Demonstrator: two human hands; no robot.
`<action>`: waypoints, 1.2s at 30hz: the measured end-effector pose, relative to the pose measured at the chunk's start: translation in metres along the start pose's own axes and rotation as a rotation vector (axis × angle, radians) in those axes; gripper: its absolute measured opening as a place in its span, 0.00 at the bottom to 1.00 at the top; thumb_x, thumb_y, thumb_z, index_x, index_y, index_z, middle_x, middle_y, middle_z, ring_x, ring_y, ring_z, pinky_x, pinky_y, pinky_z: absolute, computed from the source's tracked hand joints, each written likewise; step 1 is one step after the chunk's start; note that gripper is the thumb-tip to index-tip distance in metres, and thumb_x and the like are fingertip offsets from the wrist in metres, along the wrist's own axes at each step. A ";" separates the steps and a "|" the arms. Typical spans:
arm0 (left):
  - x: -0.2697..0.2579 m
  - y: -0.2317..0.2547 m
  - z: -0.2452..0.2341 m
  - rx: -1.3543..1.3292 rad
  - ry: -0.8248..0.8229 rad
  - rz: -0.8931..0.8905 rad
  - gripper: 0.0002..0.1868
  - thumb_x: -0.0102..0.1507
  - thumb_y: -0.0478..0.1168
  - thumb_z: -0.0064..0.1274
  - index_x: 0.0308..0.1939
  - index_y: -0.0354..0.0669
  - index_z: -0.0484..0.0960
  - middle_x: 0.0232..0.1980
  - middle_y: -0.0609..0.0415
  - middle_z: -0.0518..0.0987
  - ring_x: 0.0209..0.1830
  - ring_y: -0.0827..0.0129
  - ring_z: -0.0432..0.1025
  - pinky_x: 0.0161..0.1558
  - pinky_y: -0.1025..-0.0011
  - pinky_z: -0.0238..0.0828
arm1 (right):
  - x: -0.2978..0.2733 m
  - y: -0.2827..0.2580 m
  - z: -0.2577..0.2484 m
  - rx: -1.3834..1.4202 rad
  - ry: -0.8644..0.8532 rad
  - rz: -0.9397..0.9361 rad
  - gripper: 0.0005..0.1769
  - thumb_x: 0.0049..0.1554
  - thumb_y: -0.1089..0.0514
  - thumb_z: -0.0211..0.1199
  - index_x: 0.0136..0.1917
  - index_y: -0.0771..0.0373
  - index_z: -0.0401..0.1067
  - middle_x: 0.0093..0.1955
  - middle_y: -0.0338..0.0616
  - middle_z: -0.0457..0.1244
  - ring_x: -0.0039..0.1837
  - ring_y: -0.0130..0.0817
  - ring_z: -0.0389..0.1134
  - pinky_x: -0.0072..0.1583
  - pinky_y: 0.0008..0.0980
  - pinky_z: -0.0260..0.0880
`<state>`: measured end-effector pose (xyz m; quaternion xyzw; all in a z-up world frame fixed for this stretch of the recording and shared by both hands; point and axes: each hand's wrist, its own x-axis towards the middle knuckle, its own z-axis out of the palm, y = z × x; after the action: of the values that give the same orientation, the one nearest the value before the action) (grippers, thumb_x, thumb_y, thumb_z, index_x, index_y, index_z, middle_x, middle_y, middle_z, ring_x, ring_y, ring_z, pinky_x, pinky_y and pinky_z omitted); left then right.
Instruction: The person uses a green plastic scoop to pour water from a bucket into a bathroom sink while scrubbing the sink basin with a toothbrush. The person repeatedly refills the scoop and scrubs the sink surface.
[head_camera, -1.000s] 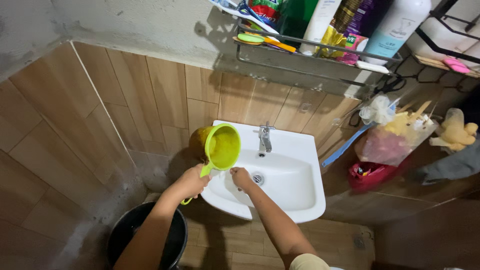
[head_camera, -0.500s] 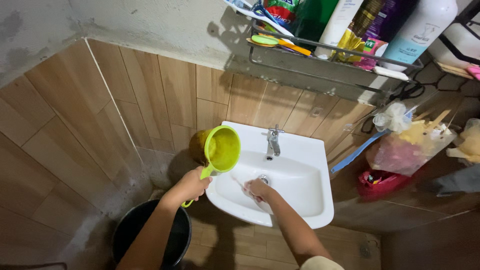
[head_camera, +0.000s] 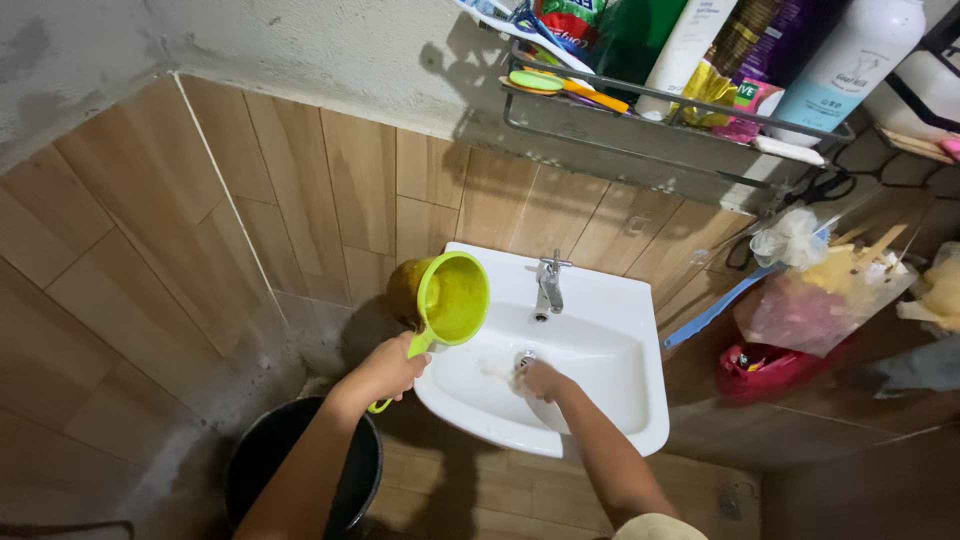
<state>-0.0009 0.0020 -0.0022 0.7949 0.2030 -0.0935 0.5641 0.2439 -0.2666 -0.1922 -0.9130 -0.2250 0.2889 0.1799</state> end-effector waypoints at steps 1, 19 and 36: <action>0.001 0.000 0.001 0.011 0.007 -0.003 0.23 0.65 0.43 0.53 0.58 0.31 0.69 0.32 0.51 0.77 0.20 0.69 0.67 0.21 0.67 0.70 | -0.001 -0.004 -0.003 -0.027 0.050 -0.003 0.10 0.57 0.53 0.61 0.44 0.58 0.80 0.35 0.52 0.69 0.34 0.46 0.68 0.37 0.43 0.68; 0.000 0.000 0.013 0.051 0.002 -0.002 0.18 0.66 0.44 0.52 0.53 0.35 0.72 0.34 0.51 0.79 0.20 0.70 0.68 0.23 0.67 0.71 | 0.007 -0.011 0.021 0.223 -0.062 0.057 0.11 0.59 0.53 0.60 0.44 0.60 0.80 0.31 0.43 0.64 0.27 0.34 0.60 0.29 0.36 0.63; -0.003 0.011 0.023 0.133 0.044 -0.006 0.35 0.65 0.44 0.53 0.73 0.35 0.59 0.38 0.45 0.81 0.21 0.61 0.72 0.27 0.64 0.72 | 0.030 0.012 0.030 -0.628 0.209 -0.810 0.17 0.42 0.61 0.63 0.47 0.58 0.80 0.49 0.52 0.72 0.45 0.46 0.73 0.48 0.45 0.73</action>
<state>0.0033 -0.0234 0.0000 0.8318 0.2112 -0.0910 0.5053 0.2514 -0.2553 -0.2338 -0.7868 -0.6166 0.0219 0.0161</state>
